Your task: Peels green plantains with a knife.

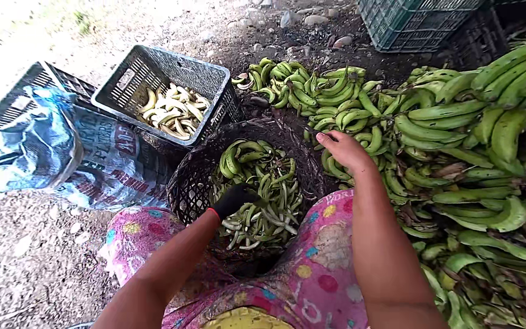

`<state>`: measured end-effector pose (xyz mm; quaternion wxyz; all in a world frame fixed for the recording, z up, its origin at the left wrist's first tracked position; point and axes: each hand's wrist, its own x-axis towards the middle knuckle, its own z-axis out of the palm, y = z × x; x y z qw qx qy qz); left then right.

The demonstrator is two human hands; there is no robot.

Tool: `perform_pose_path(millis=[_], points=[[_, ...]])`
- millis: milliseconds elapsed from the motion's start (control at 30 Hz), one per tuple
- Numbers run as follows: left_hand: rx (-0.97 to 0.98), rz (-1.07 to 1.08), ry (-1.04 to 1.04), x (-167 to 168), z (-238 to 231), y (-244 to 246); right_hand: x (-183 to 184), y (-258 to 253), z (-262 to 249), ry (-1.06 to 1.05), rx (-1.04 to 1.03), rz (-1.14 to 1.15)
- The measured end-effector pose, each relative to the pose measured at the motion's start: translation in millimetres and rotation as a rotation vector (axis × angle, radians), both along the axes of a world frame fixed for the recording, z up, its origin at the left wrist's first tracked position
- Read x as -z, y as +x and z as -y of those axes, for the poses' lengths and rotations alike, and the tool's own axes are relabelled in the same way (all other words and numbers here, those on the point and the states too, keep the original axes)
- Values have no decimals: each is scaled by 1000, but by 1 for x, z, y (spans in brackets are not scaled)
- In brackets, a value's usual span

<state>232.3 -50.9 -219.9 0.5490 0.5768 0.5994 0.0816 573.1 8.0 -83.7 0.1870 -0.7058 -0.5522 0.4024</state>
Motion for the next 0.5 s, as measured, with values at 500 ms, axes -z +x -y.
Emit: perform_pose_path(millis=[500], points=[[-584,876,522,-68,-3,-68,34,-80,23,192,38,76]])
